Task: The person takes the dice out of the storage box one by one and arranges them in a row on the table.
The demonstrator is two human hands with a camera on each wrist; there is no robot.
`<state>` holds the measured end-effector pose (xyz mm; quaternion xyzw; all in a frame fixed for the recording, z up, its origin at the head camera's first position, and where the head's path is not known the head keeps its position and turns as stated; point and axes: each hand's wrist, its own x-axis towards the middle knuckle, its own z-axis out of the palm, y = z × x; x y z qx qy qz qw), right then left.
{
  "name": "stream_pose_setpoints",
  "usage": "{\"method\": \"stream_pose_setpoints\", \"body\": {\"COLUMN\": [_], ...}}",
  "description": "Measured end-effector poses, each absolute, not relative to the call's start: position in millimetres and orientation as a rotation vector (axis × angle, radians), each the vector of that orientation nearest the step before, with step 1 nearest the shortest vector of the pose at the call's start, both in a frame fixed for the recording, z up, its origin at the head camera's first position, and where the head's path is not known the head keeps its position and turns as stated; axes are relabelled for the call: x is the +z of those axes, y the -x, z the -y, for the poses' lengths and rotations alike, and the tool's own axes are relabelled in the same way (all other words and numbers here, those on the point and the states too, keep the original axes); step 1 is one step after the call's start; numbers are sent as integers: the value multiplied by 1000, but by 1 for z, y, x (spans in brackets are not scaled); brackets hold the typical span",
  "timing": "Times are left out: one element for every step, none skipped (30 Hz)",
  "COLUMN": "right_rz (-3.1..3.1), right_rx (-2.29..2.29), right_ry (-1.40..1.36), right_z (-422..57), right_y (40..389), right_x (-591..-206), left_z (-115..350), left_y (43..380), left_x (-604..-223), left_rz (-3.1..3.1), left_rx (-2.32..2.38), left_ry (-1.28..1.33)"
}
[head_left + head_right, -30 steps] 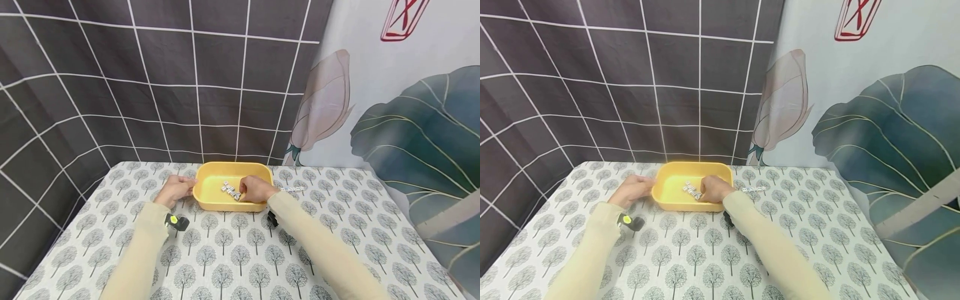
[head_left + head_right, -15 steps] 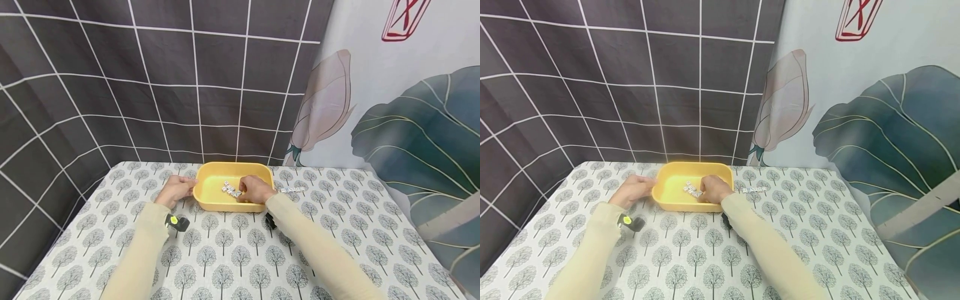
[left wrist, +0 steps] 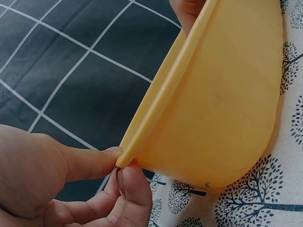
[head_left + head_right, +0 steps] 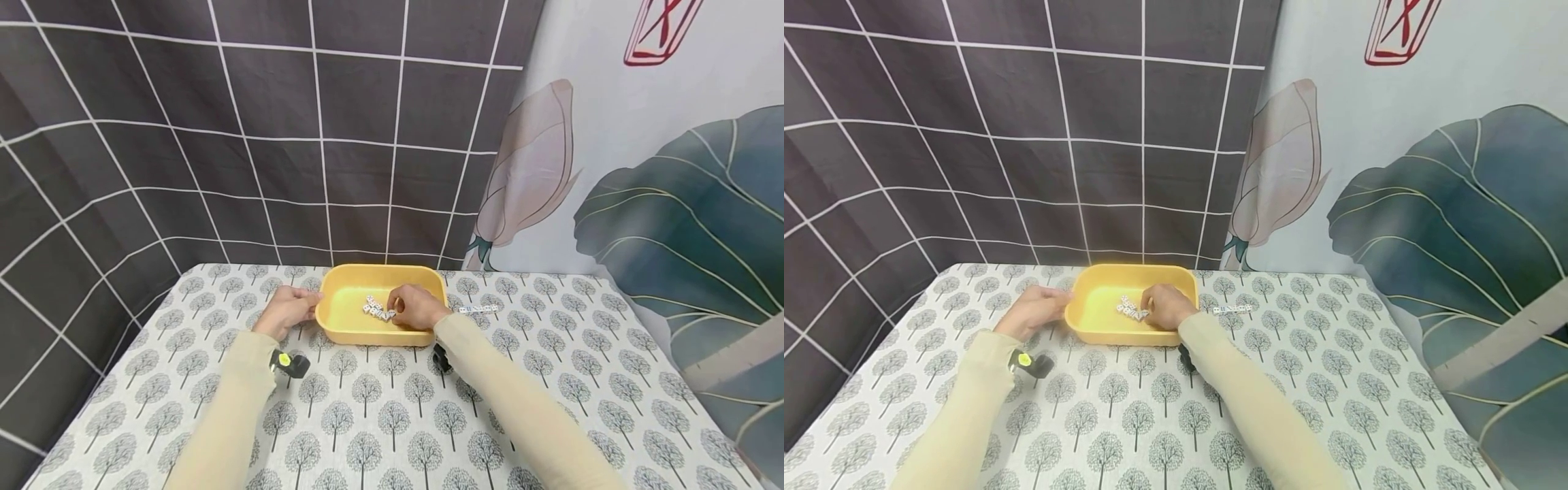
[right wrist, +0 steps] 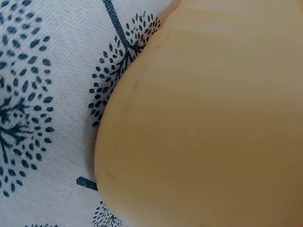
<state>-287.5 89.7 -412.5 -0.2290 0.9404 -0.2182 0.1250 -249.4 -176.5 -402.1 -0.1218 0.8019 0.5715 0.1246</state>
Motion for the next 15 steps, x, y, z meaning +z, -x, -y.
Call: {"method": "stream_pose_setpoints", "body": {"right_rz": [-2740,-2744,-2743,-2743,-2743,-2742,-2744,-2746,-2746,-2749,-2751,-2754,-2756,-2756,-2759], "right_rx": [-636,-635,-639,-643,-651,-659,-665,-666,-669,-669,-671,-671,-672,-675,-678], "right_ry": [675,682,681,678,671,665,660,656,652,650,648,647,645,642,644], "right_z": [-90,-90,-91,-91,-91,-92,-92,-92,-92,-92,-92,-92,-92,-92,-93], "right_y": [288,288,288,288,288,288,288,288,287,287,287,287,287,287,287], "right_x": [-412,-412,-412,-411,-411,-411,-410,-410,-410,-410,-410,-410,-410,-410,-410], "left_z": [177,177,177,177,177,177,177,177,177,177,177,177,177,177,177], "left_y": [249,249,249,249,249,249,250,250,250,250,250,250,250,250,250], "left_x": [-402,-402,-402,-402,-402,-402,-402,-402,-402,-402,-402,-402,-402,-402,-402], "left_rz": [-2338,-2337,-2337,-2337,-2338,-2338,-2338,-2338,-2339,-2341,-2343,-2343,-2343,-2344,-2344], "left_rx": [1664,1662,1661,1659,1660,1659,1659,1659,1657,1655,1653,1652,1651,1650,1650], "left_ry": [355,355,357,359,360,359,359,359,360,359,360,360,361,361,363]}}
